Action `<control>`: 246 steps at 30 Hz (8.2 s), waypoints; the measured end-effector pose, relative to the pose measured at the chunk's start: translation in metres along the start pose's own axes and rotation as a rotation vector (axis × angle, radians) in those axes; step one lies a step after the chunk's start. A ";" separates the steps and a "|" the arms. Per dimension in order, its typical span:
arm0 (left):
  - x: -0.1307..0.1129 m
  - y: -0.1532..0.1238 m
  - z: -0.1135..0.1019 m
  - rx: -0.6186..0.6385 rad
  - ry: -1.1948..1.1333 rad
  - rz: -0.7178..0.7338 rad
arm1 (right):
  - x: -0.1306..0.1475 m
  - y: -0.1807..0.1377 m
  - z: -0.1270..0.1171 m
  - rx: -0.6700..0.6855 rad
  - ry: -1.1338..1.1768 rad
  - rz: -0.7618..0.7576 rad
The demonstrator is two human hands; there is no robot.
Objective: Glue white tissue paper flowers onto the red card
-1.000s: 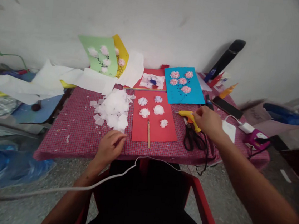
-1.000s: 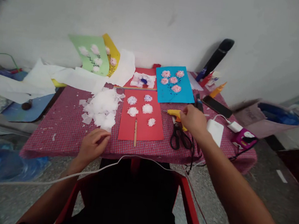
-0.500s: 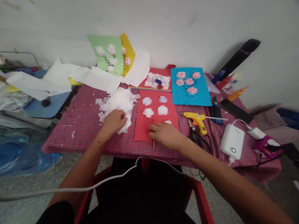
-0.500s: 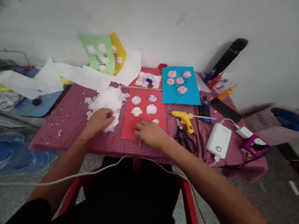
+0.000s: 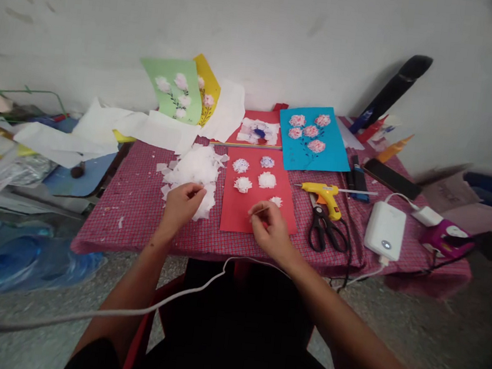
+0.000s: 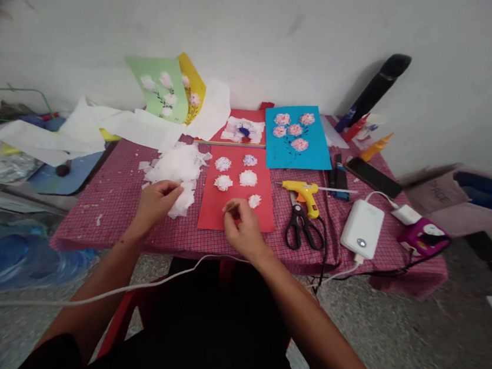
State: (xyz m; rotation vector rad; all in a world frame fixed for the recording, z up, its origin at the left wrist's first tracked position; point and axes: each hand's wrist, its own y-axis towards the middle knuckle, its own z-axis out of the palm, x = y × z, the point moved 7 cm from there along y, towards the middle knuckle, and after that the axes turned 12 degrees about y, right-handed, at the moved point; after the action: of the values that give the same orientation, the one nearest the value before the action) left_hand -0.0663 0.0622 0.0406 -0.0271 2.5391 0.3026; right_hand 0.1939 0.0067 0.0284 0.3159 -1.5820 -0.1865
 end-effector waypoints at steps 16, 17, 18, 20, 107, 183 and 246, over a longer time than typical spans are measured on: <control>-0.046 -0.047 0.002 0.063 -0.133 0.157 | -0.019 0.012 0.047 -0.086 0.250 0.344; -0.046 -0.047 0.002 0.065 -0.139 0.154 | -0.018 0.011 0.047 -0.083 0.233 0.332; -0.047 -0.047 0.003 0.070 -0.144 0.149 | -0.017 0.011 0.047 -0.082 0.214 0.316; -0.047 -0.048 0.003 0.090 -0.148 0.135 | -0.014 0.011 0.046 -0.073 0.168 0.268; -0.102 -0.069 0.074 0.535 -0.729 -0.024 | -0.018 -0.045 -0.047 -0.460 0.605 0.255; -0.153 -0.024 0.114 0.212 0.001 0.791 | -0.023 -0.012 -0.112 -0.394 -0.099 0.175; -0.107 -0.040 0.035 -0.023 0.148 0.638 | 0.012 -0.031 -0.108 -0.449 -0.015 0.108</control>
State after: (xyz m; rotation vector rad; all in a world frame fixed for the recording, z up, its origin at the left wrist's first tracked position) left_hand 0.0450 0.0258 0.0629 0.7880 2.6252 0.5902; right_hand 0.3043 -0.0183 0.0343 -0.1209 -1.5191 -0.4512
